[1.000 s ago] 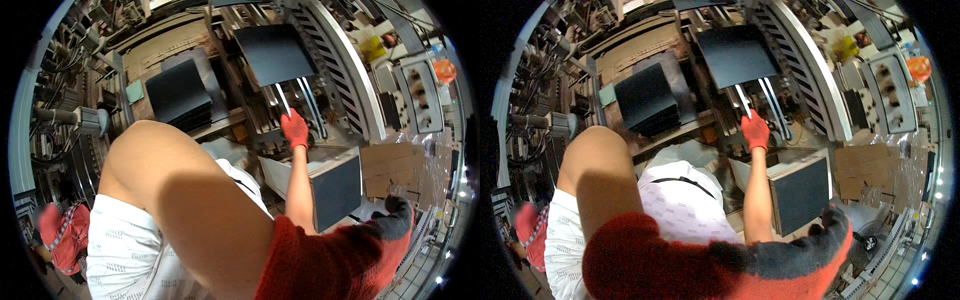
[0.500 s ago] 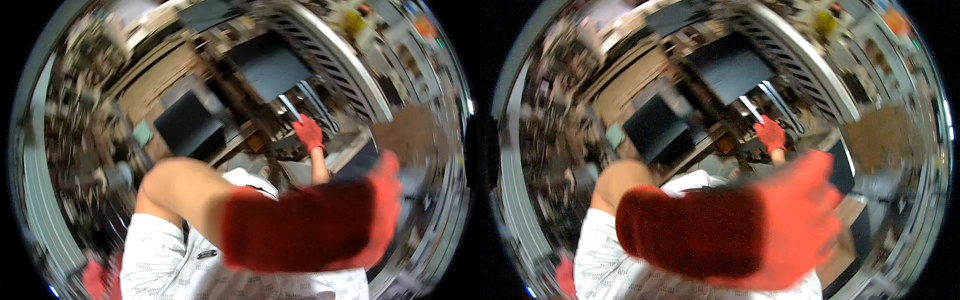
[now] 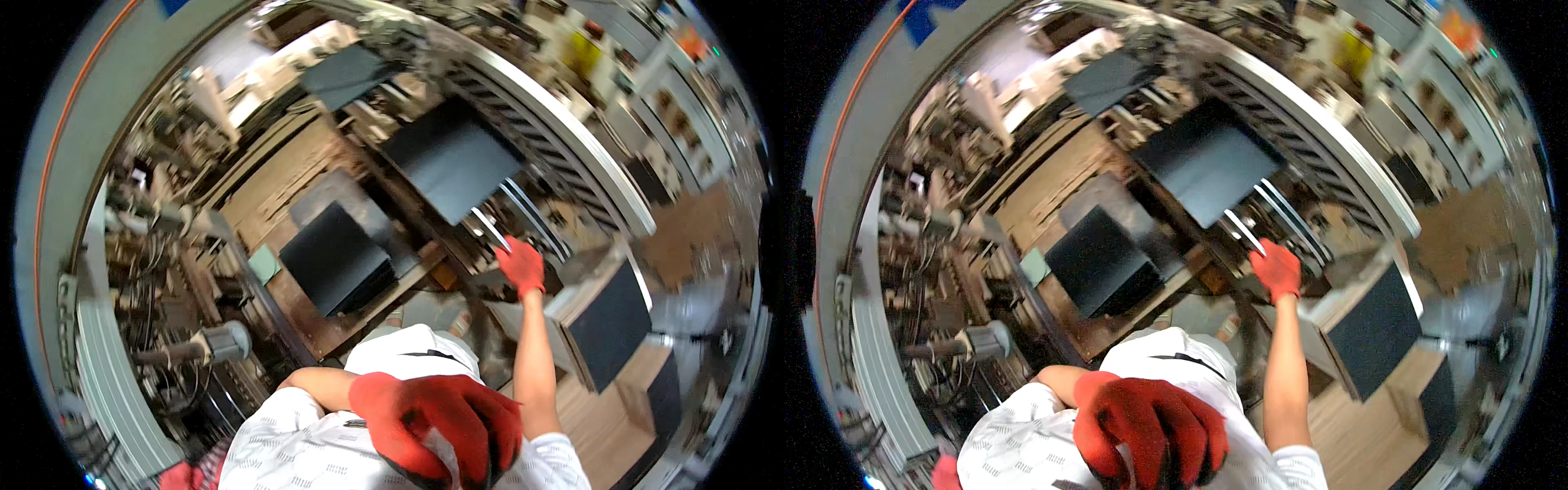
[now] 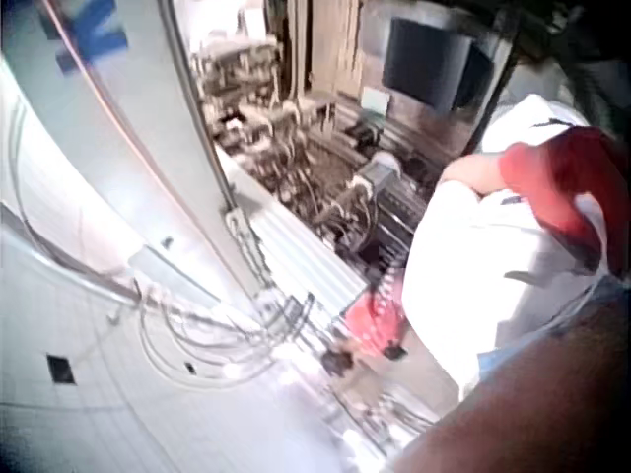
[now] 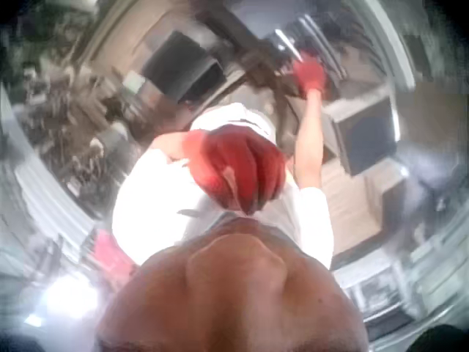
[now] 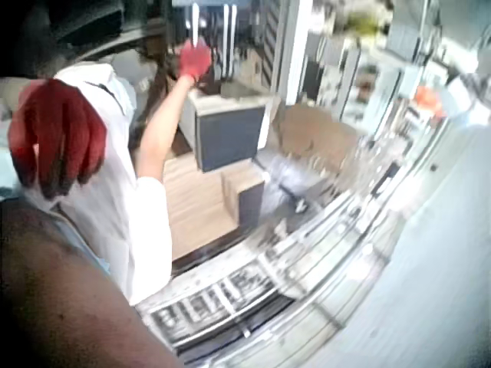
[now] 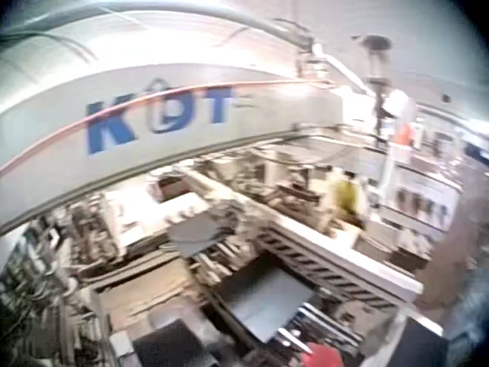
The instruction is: The person, wearing red gloves, picks up dark wood panels from a stack and feeds them one by one into an industrial woodworking machine for processing, then places them onto another stack.
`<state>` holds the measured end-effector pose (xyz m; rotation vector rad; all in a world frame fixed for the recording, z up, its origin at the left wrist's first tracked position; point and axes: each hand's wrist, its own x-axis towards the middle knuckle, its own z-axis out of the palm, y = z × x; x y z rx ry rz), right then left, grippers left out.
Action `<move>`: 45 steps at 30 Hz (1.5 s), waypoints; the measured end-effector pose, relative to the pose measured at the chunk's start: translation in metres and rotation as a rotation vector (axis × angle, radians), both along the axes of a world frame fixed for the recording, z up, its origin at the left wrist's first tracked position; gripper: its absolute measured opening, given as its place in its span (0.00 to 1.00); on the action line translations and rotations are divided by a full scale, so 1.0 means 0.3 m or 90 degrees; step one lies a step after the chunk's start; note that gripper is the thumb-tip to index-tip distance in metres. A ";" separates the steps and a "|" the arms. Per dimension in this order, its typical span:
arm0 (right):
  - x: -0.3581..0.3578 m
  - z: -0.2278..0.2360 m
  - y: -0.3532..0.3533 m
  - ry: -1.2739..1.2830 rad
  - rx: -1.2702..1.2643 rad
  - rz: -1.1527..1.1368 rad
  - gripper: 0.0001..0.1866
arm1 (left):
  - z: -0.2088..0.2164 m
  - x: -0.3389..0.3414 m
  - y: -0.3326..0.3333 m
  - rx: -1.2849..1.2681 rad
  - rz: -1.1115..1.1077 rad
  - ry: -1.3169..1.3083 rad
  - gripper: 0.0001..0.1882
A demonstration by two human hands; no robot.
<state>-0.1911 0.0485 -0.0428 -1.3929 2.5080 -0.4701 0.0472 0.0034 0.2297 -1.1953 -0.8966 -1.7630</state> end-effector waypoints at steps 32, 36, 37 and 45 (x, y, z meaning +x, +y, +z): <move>0.049 0.040 -0.040 -0.025 0.046 -0.006 0.14 | 0.006 0.184 0.050 0.423 0.051 -0.203 0.34; 0.044 0.005 -0.038 0.001 0.027 0.010 0.16 | -0.099 0.185 -0.011 0.156 0.075 -0.219 0.29; 0.022 -0.012 -0.041 -0.020 0.044 0.019 0.17 | -0.084 0.183 -0.020 0.125 0.084 -0.230 0.29; 0.046 0.077 -0.073 0.011 0.046 0.011 0.20 | 0.040 0.157 -0.046 0.047 0.196 -0.254 0.29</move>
